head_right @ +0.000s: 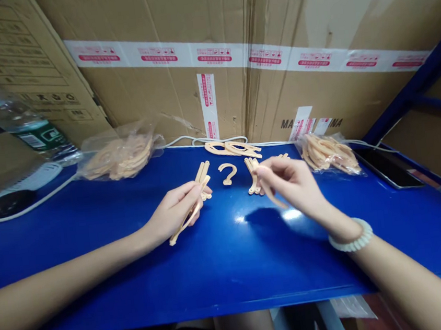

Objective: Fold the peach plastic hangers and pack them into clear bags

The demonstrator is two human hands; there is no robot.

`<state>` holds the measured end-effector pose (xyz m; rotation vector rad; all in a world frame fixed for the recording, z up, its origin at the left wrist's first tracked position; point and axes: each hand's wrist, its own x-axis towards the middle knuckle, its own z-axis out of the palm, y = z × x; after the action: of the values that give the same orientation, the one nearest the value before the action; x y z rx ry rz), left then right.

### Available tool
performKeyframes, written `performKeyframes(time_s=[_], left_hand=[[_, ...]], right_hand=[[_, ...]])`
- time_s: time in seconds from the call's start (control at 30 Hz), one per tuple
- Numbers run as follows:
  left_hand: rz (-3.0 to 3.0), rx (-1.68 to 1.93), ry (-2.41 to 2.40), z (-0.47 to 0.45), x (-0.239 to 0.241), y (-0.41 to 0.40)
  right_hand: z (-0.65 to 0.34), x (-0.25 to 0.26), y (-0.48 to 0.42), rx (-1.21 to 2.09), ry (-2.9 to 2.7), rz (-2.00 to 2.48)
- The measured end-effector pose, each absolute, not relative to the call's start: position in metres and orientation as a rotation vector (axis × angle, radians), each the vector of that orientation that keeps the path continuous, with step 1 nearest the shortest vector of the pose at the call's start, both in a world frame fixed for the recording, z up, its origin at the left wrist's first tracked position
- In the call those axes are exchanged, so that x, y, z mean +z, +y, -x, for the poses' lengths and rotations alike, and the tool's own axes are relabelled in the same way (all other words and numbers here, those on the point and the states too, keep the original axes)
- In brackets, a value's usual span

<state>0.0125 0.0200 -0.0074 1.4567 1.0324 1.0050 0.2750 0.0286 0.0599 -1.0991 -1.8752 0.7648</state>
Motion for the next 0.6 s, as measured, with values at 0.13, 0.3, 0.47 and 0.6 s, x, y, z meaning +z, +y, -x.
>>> performKeyframes(time_s=[0.13, 0.3, 0.47, 0.6], left_hand=[[-1.245, 1.072, 0.939, -0.011, -0.006, 0.024], [-1.117, 1.144, 0.946, -0.009, 0.000, 0.023], [-1.105, 1.198, 0.960, -0.009, 0.001, 0.019], [-1.090, 1.292, 0.962, -0.009, -0.002, 0.017]], right_hand=[[-0.313, 0.067, 0.057, 0.319, -1.863, 1.097], [-0.343, 0.053, 0.088, -0.150, -2.153, 1.017], [-0.347, 0.037, 0.098, -0.306, -2.468, 1.041], [-0.351, 0.032, 0.098, -0.413, -2.641, 1.141]])
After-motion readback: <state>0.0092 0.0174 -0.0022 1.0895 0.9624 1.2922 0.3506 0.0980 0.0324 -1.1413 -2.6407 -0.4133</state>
